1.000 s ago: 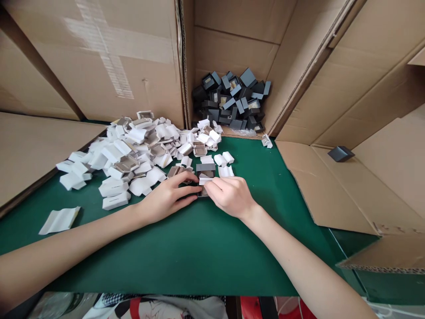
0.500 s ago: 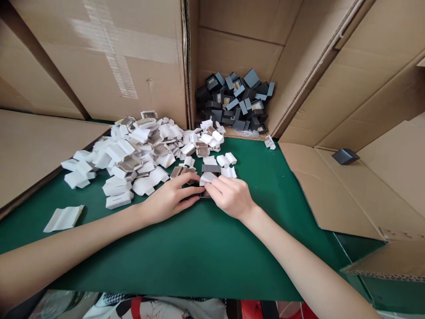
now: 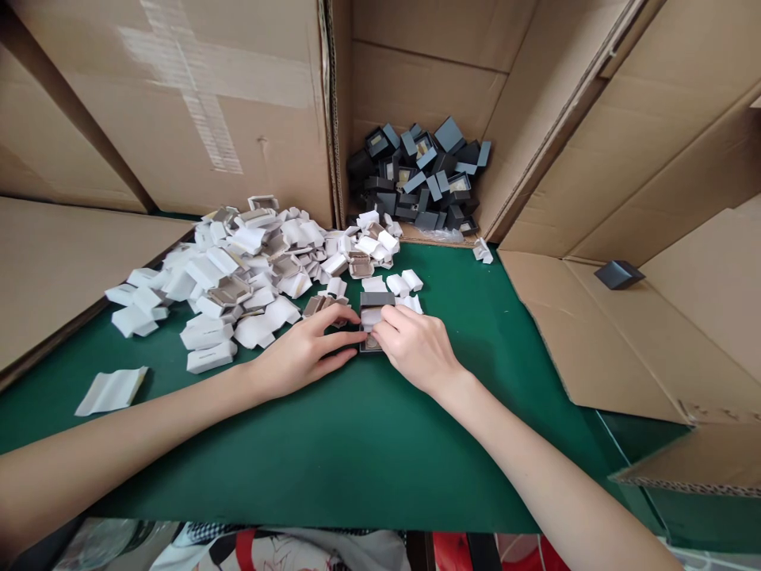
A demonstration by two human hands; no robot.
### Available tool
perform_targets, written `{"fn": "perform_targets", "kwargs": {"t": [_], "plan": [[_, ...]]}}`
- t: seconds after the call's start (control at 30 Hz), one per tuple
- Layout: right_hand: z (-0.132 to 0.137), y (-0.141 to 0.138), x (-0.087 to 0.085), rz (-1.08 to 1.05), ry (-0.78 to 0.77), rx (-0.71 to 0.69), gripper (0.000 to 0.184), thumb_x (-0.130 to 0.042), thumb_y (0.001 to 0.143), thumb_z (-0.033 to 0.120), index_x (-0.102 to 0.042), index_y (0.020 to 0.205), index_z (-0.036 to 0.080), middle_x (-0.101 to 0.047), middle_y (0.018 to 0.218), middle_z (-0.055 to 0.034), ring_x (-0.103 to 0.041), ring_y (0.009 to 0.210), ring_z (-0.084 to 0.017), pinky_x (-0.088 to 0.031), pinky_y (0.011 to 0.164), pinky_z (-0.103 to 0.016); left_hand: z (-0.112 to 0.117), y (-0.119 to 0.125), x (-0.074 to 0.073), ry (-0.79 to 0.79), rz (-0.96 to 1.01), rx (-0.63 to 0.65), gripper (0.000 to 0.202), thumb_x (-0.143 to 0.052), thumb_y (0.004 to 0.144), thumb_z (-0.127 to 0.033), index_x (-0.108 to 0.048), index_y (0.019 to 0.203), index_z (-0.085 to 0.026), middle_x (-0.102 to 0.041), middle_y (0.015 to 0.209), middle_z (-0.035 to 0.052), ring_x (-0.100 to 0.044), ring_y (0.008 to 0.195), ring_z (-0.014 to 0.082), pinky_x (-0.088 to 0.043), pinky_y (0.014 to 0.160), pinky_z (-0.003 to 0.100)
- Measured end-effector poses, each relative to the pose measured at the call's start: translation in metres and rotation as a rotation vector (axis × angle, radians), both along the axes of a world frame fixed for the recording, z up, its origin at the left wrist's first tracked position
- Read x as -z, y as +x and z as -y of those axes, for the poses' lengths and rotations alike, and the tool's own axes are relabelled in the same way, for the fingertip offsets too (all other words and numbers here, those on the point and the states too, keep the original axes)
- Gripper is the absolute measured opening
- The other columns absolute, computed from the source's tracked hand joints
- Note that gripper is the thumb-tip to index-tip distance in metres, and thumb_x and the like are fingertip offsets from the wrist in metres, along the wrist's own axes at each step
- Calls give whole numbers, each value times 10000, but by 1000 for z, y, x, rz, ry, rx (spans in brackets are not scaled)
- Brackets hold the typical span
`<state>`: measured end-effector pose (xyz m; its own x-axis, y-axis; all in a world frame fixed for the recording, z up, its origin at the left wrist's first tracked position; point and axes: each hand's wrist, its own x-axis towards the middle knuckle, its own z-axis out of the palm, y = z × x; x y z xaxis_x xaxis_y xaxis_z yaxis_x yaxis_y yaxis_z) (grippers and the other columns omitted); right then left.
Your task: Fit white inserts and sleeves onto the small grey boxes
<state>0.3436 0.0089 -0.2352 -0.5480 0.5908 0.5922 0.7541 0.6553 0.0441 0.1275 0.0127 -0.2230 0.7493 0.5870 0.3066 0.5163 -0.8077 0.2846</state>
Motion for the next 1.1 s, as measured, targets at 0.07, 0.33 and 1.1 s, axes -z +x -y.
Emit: {"fn": "perform_targets", "kwargs": {"t": [0.07,0.33,1.1], "plan": [[-1,0,2,-21,-48,4,254,-518,911,213,-673,714,173,-589,669,-5,-506,623,-111,-245,493,-285,0,0,0,4,5,5,291,-465,918,-261,-626,1150,-189,-519,1152,117,-553,1054,196,-538,872,347],[-3,2,6,-44,-272,21,236,-524,913,267,-712,780,215,-649,705,14,-540,599,-104,-238,499,-277,-1,0,2,17,19,16,272,-475,913,-249,-623,1132,-185,-528,1166,112,-556,1054,195,-537,878,351],[-3,16,4,-177,-231,-7,270,-481,941,271,-744,945,214,-702,736,-10,-614,622,-114,-366,531,-245,-2,0,2,33,-16,24,278,-465,915,-224,-612,1147,-181,-532,1162,111,-564,1063,189,-538,891,345]]}}
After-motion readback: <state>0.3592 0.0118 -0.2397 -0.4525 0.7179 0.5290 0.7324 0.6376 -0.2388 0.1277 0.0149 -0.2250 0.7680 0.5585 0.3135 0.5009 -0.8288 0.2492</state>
